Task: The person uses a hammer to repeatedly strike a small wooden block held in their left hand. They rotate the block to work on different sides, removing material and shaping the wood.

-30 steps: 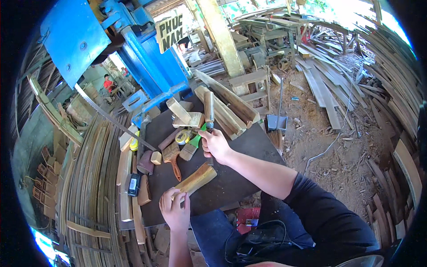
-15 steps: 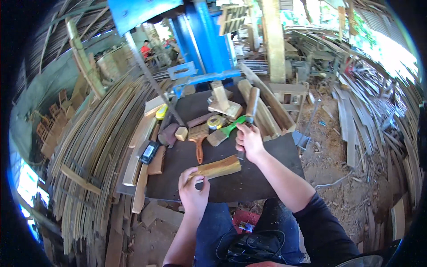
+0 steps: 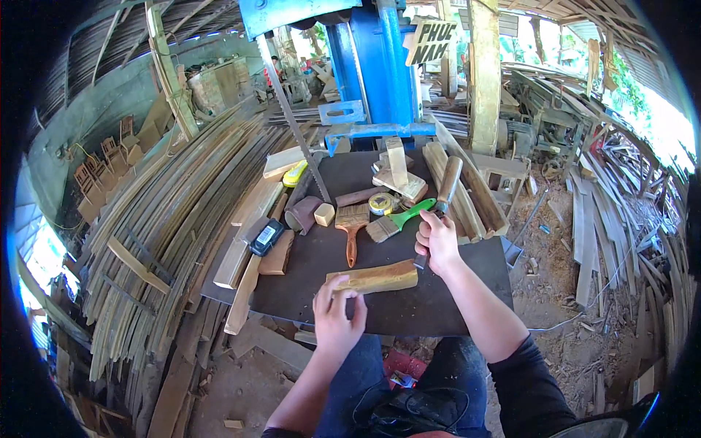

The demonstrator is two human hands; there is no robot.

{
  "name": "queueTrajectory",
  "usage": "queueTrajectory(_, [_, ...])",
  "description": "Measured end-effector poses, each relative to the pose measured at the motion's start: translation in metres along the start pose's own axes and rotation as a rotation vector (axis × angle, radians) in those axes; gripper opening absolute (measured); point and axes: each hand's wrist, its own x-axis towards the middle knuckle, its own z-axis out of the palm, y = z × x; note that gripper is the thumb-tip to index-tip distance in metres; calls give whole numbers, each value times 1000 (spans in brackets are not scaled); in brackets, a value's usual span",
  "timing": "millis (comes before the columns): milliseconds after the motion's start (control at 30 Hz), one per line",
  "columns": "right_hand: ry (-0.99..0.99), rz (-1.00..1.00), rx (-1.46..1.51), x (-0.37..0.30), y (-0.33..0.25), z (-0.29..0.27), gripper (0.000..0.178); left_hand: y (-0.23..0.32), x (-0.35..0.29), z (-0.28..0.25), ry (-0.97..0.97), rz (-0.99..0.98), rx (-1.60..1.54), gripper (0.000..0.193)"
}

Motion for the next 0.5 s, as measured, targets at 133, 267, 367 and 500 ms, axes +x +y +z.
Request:
queueTrajectory(133, [10, -1, -19, -1, -3, 3, 33, -25, 11, -15, 26, -83, -52, 16])
queueTrajectory(267, [42, 9, -42, -7, -6, 6, 32, -31, 14, -22, -191, -288, -209, 41])
queueTrajectory(367, [47, -31, -49, -1, -9, 6, 32, -22, 15, -18, -205, -187, -188, 46])
queueTrajectory(500, [26, -61, -25, 4, -7, -2, 37, 6, 0, -11, -257, -91, -248, 41])
